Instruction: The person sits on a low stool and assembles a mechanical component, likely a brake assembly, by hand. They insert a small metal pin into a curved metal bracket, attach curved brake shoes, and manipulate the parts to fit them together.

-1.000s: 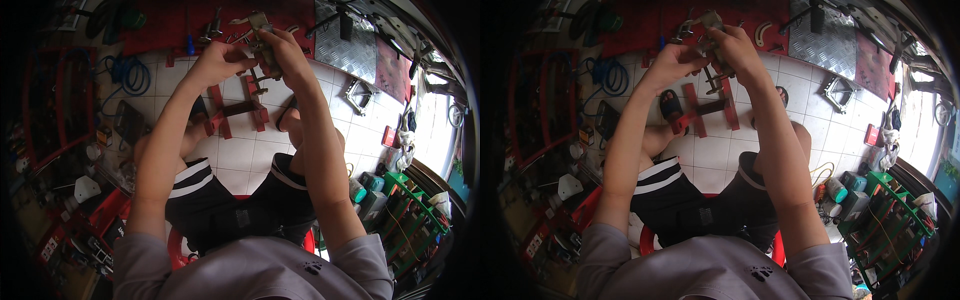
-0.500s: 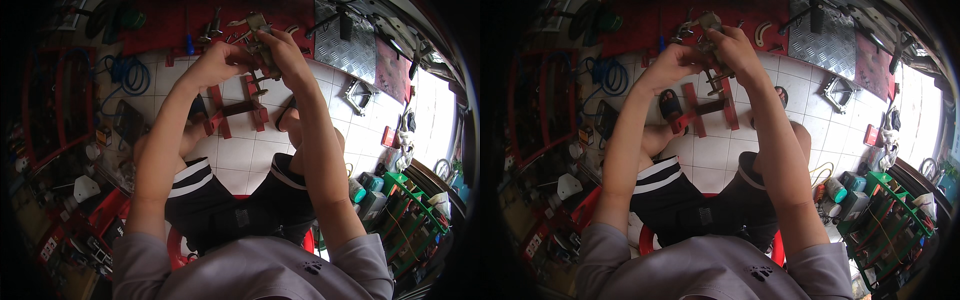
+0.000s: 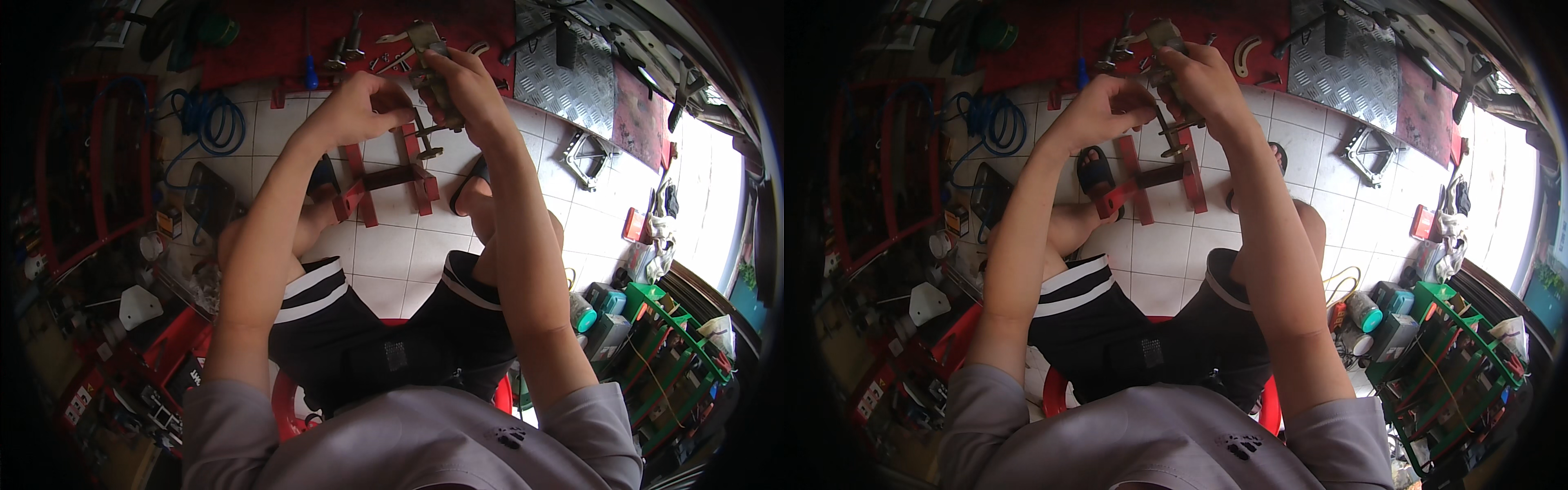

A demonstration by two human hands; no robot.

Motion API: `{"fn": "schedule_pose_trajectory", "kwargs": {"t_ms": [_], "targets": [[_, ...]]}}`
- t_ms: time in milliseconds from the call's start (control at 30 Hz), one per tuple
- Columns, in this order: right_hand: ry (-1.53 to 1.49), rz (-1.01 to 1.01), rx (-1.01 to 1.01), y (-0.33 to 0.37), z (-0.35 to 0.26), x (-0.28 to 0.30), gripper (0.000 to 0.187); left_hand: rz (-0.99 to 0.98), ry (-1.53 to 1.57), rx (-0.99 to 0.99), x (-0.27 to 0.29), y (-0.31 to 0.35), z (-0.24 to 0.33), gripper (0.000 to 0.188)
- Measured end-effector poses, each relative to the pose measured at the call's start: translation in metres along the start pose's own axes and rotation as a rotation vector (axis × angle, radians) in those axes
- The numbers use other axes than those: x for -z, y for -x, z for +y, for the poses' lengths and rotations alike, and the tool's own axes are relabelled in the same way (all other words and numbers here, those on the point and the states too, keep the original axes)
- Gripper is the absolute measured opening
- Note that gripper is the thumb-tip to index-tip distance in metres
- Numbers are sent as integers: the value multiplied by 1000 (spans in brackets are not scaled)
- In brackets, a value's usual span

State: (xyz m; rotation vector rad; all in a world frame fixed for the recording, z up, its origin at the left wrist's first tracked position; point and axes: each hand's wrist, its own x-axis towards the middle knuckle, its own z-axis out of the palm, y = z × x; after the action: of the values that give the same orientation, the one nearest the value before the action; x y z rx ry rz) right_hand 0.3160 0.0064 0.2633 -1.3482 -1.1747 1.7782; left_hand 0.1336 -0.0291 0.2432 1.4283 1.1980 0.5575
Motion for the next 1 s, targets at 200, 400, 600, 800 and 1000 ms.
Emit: {"fn": "schedule_pose_trajectory", "kwargs": {"t_ms": [200, 400, 600, 800, 1000], "targets": [[-6, -8, 14, -1, 1, -1, 28, 28, 22, 34, -4, -3, 2, 15], [2, -26, 23, 0, 1, 2, 29, -27, 70, 2, -1, -2, 2, 15], [-4, -30, 13, 1, -2, 1, 28, -39, 168, -17, -1, -3, 1, 17], [-29, -4, 11, 3, -5, 0, 26, -39, -13, 38, -5, -4, 5, 16], [-30, -16, 15, 3, -4, 1, 27, -12, 97, -134, -6, -4, 1, 12]]}}
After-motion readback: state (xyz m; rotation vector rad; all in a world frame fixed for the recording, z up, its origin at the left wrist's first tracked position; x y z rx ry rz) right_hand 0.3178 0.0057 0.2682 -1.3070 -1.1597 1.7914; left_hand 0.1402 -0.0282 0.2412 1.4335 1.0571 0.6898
